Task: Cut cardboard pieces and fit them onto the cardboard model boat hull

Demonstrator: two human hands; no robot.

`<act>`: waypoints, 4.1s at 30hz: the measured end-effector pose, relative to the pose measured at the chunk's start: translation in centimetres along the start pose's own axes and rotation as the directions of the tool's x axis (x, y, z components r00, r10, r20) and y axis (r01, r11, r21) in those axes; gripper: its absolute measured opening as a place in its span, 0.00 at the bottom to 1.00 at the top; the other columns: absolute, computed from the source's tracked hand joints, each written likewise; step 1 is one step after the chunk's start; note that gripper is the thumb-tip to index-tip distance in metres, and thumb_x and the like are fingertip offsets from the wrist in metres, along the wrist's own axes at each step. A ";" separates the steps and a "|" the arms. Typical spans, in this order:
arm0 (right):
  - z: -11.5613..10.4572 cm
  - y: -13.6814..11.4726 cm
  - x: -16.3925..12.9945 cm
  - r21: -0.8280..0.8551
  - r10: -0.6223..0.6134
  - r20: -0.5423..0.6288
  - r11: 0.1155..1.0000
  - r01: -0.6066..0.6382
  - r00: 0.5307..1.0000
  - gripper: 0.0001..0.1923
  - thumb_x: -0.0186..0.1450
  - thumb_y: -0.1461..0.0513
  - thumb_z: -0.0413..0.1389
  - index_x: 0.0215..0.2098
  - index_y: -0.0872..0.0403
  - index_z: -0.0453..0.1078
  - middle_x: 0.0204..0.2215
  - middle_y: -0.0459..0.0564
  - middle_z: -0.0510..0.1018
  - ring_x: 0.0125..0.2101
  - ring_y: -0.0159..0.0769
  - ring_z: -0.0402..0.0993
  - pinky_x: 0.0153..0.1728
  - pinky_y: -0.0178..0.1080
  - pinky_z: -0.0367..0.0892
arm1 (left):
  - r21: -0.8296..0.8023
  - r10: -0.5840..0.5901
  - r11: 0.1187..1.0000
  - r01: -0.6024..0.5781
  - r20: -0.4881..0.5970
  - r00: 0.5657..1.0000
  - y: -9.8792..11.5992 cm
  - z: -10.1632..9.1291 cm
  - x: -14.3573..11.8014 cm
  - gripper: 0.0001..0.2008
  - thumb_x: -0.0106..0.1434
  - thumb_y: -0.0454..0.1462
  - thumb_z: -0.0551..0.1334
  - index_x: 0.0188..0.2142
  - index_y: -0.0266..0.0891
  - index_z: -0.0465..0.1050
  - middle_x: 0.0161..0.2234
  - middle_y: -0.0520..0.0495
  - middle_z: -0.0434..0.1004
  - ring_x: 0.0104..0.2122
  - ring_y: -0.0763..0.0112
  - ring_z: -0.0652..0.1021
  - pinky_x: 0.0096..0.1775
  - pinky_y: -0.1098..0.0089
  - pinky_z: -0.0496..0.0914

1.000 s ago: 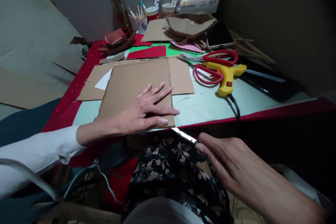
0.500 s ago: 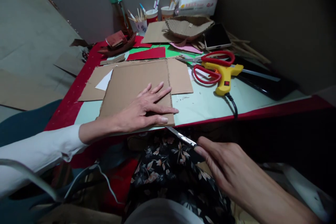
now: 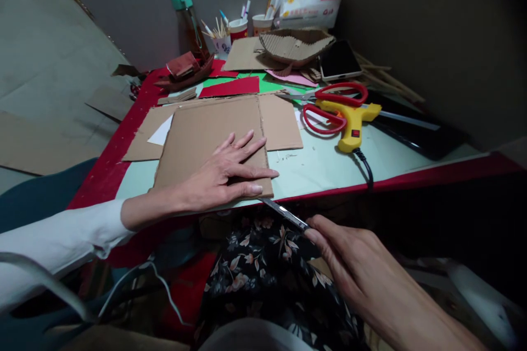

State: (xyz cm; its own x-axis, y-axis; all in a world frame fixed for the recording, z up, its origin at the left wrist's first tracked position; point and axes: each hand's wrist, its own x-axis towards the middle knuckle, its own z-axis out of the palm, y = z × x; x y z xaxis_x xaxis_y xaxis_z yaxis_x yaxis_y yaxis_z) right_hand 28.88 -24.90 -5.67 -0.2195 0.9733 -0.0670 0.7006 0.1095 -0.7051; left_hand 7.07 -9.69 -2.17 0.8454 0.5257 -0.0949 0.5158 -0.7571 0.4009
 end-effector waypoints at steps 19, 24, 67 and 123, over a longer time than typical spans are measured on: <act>-1.2 -0.6 0.9 -0.008 -0.025 0.009 1.000 0.025 1.000 0.14 0.71 0.64 0.44 0.30 0.49 0.67 0.26 0.49 0.81 0.18 0.35 0.75 0.20 0.35 0.67 | 0.147 0.171 0.977 -0.157 -0.088 0.981 -1.1 -0.3 0.1 0.23 0.70 0.49 0.56 0.61 0.47 0.69 0.68 0.40 0.60 0.67 0.55 0.60 0.63 0.48 0.56; -1.5 -0.5 0.2 0.001 -0.088 -0.057 0.996 0.088 0.994 0.15 0.69 0.66 0.42 0.28 0.48 0.65 0.20 0.46 0.78 0.15 0.35 0.73 0.16 0.34 0.65 | 0.015 0.157 0.988 -0.156 -0.054 0.986 -1.6 -0.4 -0.1 0.25 0.67 0.49 0.61 0.60 0.43 0.70 0.69 0.39 0.56 0.69 0.54 0.55 0.67 0.47 0.47; 1.6 -1.5 2.6 0.132 -0.068 -0.004 0.989 0.068 0.998 0.14 0.74 0.61 0.42 0.29 0.49 0.57 0.21 0.40 0.65 0.19 0.31 0.58 0.23 0.36 0.52 | -0.031 0.183 0.982 -0.186 -0.088 0.979 -2.0 -0.3 0.1 0.19 0.66 0.47 0.63 0.54 0.47 0.77 0.71 0.39 0.49 0.70 0.50 0.46 0.66 0.40 0.42; -1.1 -0.3 1.6 0.119 -0.072 -0.034 0.990 0.075 0.997 0.14 0.75 0.63 0.44 0.32 0.50 0.62 0.24 0.42 0.71 0.23 0.32 0.67 0.27 0.35 0.58 | -0.102 0.087 0.989 -0.108 -0.185 0.979 2.5 -2.0 -1.9 0.06 0.69 0.36 0.60 0.35 0.42 0.64 0.28 0.56 0.67 0.26 0.75 0.67 0.29 0.74 0.62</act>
State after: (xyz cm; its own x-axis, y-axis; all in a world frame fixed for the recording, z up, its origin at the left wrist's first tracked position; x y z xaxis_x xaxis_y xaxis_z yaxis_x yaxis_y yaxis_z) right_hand 29.06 -23.13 -4.77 -0.2458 0.9693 0.0080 0.5963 0.1577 -0.7871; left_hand 6.47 -11.79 0.88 0.8470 0.5201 0.1102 0.4050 -0.7655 0.5000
